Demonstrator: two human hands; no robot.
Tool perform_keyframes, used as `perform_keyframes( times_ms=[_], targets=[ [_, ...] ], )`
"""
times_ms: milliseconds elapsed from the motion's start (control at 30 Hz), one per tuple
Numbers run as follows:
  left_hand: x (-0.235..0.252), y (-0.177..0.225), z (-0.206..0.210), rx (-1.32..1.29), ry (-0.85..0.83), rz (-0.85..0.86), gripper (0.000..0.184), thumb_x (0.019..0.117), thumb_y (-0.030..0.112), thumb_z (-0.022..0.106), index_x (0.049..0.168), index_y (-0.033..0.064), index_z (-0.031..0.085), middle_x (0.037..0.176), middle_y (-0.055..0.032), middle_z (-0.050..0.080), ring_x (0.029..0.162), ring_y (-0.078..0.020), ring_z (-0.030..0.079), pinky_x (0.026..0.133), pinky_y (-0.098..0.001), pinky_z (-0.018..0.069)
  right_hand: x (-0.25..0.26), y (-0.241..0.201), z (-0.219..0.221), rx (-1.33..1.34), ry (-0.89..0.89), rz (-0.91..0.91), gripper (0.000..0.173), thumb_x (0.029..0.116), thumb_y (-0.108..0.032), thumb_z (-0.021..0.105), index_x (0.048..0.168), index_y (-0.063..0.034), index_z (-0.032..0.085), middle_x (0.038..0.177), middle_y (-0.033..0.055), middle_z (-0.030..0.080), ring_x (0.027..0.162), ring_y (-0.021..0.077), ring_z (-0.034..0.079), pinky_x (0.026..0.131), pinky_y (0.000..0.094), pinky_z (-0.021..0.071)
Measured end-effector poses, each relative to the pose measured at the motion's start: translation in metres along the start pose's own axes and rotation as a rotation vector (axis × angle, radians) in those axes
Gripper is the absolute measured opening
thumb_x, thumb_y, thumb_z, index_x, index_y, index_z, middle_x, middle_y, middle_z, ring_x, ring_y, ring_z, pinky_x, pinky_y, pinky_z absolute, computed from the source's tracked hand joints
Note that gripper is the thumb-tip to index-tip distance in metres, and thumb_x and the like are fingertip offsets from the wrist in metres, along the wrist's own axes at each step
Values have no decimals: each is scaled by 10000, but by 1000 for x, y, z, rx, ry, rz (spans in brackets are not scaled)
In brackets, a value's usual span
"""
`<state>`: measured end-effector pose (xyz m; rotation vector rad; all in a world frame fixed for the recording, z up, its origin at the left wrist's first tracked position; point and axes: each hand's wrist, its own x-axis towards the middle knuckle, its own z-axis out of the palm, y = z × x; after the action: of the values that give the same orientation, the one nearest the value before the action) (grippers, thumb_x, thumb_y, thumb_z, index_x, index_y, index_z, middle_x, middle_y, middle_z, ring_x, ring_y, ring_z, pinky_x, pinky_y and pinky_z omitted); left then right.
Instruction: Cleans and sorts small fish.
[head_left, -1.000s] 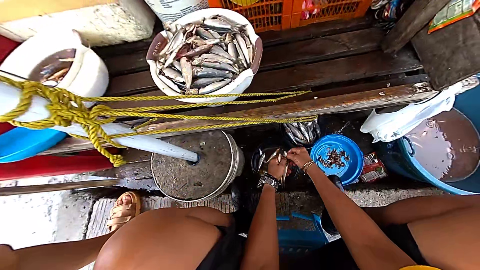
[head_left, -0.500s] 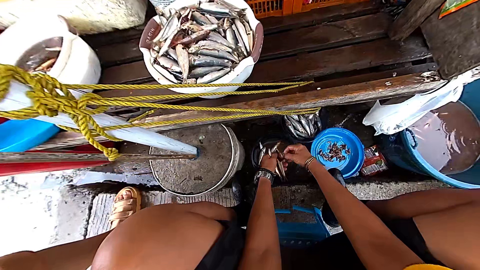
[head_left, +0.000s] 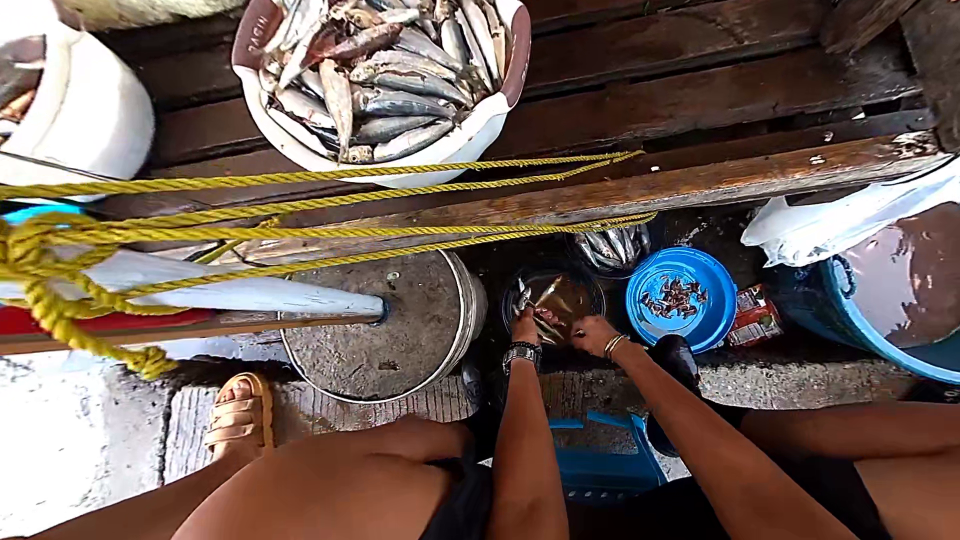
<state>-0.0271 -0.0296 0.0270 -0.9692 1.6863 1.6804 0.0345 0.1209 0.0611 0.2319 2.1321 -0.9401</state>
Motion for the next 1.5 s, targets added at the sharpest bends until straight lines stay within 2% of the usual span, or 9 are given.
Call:
perform_keyframes(
  times_ms=[267,433,600,833,967,1100,1200,1333,1500],
  targets=[
    [31,-19,1,36,-12,-30,321,1110,206,467,1306,-44,513,890,-188,637,739,-281,680,673,-452,603,1,68,-71,-122,142,729,469,992,-165,607,1396,65,545,1455,328,512,1386,485,476,1089,656,414],
    [28,-37,-3,99,-57,-119,327,1052,219,606,1272,-7,518,738,-96,560,559,-194,585,512,-354,546,84,17,-53,-91,122,409,410,1025,-182,590,1377,28,598,1403,309,566,1306,483,548,1060,656,440],
    [24,-48,-4,323,-12,-161,465,907,125,795,1282,-27,566,734,-107,592,489,-146,534,445,-296,494,198,50,24,-259,22,45,475,1000,-428,608,1268,-45,691,1314,226,650,1274,436,573,1098,676,399],
    [35,-61,-3,306,-49,-153,285,943,-30,662,1202,-99,563,730,-112,616,503,-123,564,471,-252,507,173,43,5,-42,-91,222,544,994,-401,650,1385,-26,611,1405,241,596,1348,427,526,1131,629,379],
    [32,-54,1,231,-57,-125,309,940,-82,622,1242,-98,557,925,-173,672,636,-170,652,579,-299,577,165,62,26,118,44,303,537,997,-297,659,1427,8,556,1380,280,599,1306,445,562,1116,603,414],
    [36,-44,5,199,-68,-44,521,908,-138,571,1413,-105,451,1321,-267,615,1040,-284,692,850,-416,596,119,28,-16,186,100,221,348,1017,-175,624,1278,54,656,1315,281,640,1296,428,573,1143,573,398],
    [29,-24,17,170,-64,88,437,967,-74,601,1383,-119,475,1229,-262,642,996,-268,702,847,-391,606,101,23,-41,146,72,101,297,1014,-147,625,1242,32,689,1284,261,661,1273,409,590,1142,567,402],
    [22,-5,24,385,-235,362,483,962,11,646,1400,-126,493,1345,-289,596,1269,-316,588,1119,-430,453,69,1,-67,179,-9,22,211,974,-60,657,1161,12,723,1161,219,705,1069,330,674,1006,507,506],
    [-4,6,28,368,-411,377,496,982,42,643,1426,-96,469,1382,-259,574,1294,-281,566,1123,-403,451,33,-13,-68,417,99,55,326,958,-42,680,1271,33,630,1159,246,678,943,313,704,890,470,581]
  ],
)
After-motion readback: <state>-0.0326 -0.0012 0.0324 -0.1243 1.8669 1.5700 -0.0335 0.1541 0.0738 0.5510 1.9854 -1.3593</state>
